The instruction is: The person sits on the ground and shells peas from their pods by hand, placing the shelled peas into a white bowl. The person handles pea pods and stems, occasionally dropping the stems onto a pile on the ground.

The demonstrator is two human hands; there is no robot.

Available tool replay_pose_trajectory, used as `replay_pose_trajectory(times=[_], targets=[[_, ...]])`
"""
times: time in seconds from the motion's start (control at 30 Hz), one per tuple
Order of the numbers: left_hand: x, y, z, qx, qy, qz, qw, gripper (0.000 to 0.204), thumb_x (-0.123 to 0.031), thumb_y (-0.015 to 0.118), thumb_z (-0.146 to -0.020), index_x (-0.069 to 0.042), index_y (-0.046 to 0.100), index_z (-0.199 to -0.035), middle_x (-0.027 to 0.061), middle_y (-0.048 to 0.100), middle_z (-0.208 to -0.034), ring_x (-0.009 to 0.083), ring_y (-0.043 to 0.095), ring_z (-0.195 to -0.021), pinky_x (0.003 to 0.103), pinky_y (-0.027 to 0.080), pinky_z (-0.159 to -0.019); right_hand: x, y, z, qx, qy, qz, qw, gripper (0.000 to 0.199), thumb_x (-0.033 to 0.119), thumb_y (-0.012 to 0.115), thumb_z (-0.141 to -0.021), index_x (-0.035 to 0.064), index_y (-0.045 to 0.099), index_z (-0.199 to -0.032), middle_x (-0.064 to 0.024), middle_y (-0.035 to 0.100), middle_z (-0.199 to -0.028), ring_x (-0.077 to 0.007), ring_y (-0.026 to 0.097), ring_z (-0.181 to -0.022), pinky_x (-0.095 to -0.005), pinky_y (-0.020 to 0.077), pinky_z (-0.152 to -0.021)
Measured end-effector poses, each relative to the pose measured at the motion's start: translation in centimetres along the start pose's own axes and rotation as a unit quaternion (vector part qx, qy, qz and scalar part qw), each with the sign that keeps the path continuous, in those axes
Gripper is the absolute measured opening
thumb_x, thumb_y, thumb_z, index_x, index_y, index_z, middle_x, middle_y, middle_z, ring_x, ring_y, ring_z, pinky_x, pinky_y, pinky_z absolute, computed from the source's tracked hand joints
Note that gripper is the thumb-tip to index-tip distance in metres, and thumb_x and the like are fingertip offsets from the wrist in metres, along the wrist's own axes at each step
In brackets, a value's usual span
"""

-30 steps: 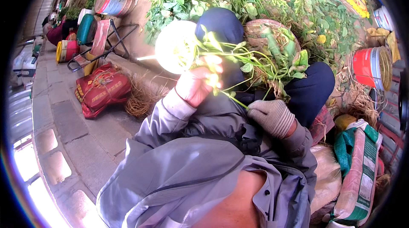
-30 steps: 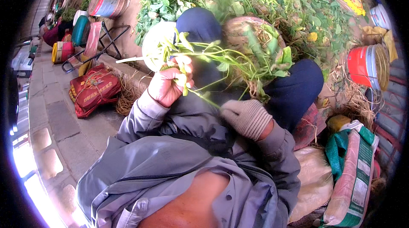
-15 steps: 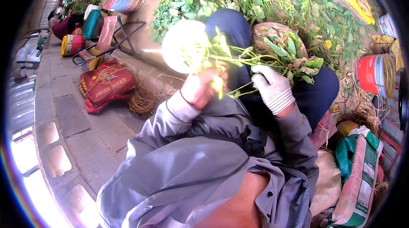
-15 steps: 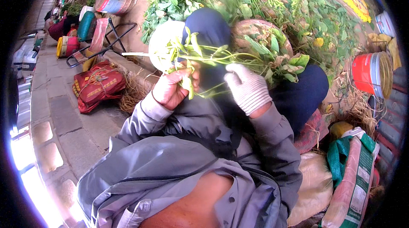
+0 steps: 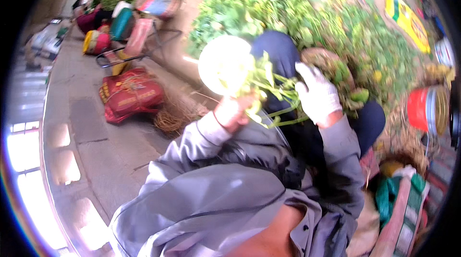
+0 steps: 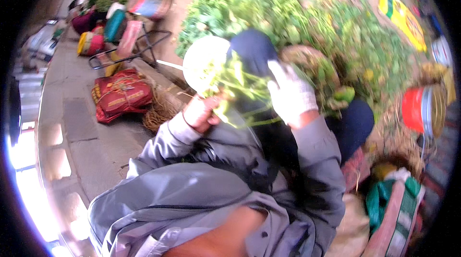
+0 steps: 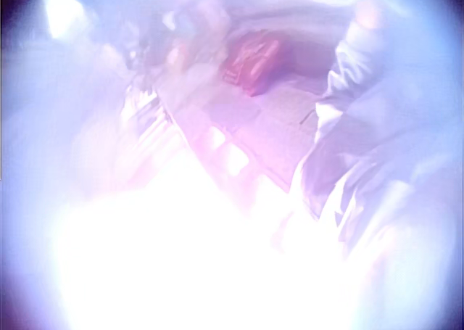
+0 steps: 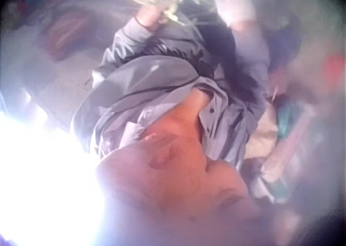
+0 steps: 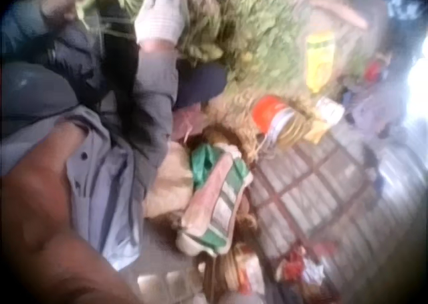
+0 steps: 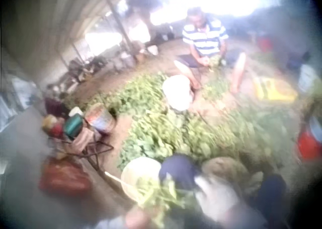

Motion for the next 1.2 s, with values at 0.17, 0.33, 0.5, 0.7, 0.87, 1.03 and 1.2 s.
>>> replay_pose_trajectory(times=[0.17,0.33,0.5,0.7,0.87,1.03,1.2], targets=[[-0.6,0.0,-0.5,0.078,-0.001,-0.028,0.997,0.034,-0.018,0.067,-0.086,-0.008,0.057,-0.118,0.0031,0.064,-0.089,0.0064,0.051,-0.056,0.018,0.033,-0.038,-1.0,2.5,0.8,0.05,0.004,-0.04,0.998,0.017,0.019,0.055,-0.09,0.0117,0.06,-0.104,-0.0152,0.062,-0.103,-0.0372,0.062,-0.088,-0.0452,0.0501,-0.076],[-0.6,-2.4,-0.1,0.077,-0.042,-0.039,0.995,0.033,-0.029,0.069,-0.088,-0.011,0.059,-0.113,-0.0033,0.061,-0.091,0.0049,0.051,-0.065,0.021,0.036,-0.049,0.5,0.4,1.4,-0.023,0.001,-0.047,0.999,0.013,0.016,0.059,-0.087,0.0103,0.061,-0.099,-0.0145,0.063,-0.091,-0.0377,0.061,-0.08,-0.0442,0.0498,-0.071],[-0.4,-3.6,-0.3,0.183,-0.032,0.133,0.973,0.035,-0.026,0.065,-0.09,-0.008,0.057,-0.119,0.0024,0.062,-0.102,0.0101,0.058,-0.075,0.024,0.043,-0.061,0.8,-1.0,2.1,-0.061,0.009,-0.054,0.997,0.016,0.014,0.061,-0.085,0.0081,0.064,-0.1,-0.0148,0.064,-0.091,-0.0362,0.063,-0.081,-0.0428,0.0512,-0.073],[0.1,-5.1,-1.3,0.228,-0.001,0.211,0.95,0.037,-0.015,0.06,-0.09,0.0,0.052,-0.123,0.0085,0.059,-0.11,0.0133,0.058,-0.08,0.026,0.046,-0.064,2.0,-2.1,2.0,-0.06,0.029,0.003,0.998,0.015,0.013,0.062,-0.084,0.0065,0.065,-0.098,-0.0146,0.062,-0.098,-0.0348,0.063,-0.084,-0.0416,0.0512,-0.074],[-1.5,-5.3,-1.2,0.0,0.099,0.014,0.995,0.017,-0.009,0.056,-0.092,-0.005,0.063,-0.106,-0.0011,0.063,-0.08,0.0076,0.051,-0.059,0.022,0.042,-0.056,3.9,-2.9,2.4,-0.075,0.011,0.019,0.997,0.014,0.013,0.063,-0.084,0.0078,0.066,-0.097,-0.0127,0.06,-0.098,-0.0327,0.063,-0.081,-0.0405,0.0515,-0.071],[-1.7,-6.2,-1.0,-0.055,0.14,-0.005,0.989,0.015,-0.013,0.058,-0.093,-0.01,0.064,-0.106,-0.0049,0.059,-0.073,0.0039,0.044,-0.054,0.019,0.034,-0.049,4.6,-2.5,2.7,-0.047,0.006,0.03,0.998,0.013,0.015,0.063,-0.084,0.0092,0.065,-0.095,-0.0128,0.061,-0.091,-0.0339,0.063,-0.073,-0.0425,0.0518,-0.065],[-2.8,-5.4,1.6,-0.091,0.146,0.078,0.982,0.01,-0.017,0.059,-0.094,-0.012,0.063,-0.102,-0.0079,0.054,-0.07,0.0018,0.04,-0.055,0.019,0.031,-0.049,4.6,-2.3,2.9,-0.072,0.003,0.009,0.997,0.013,0.015,0.062,-0.084,0.0076,0.064,-0.095,-0.0146,0.062,-0.085,-0.0362,0.062,-0.07,-0.0439,0.0511,-0.063]])
Point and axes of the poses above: each hand's wrist, its own z-axis away from the middle knuckle, its own y-axis out of the palm, x = y × z, the point moved 5 cm from there along -z, towards the middle knuckle
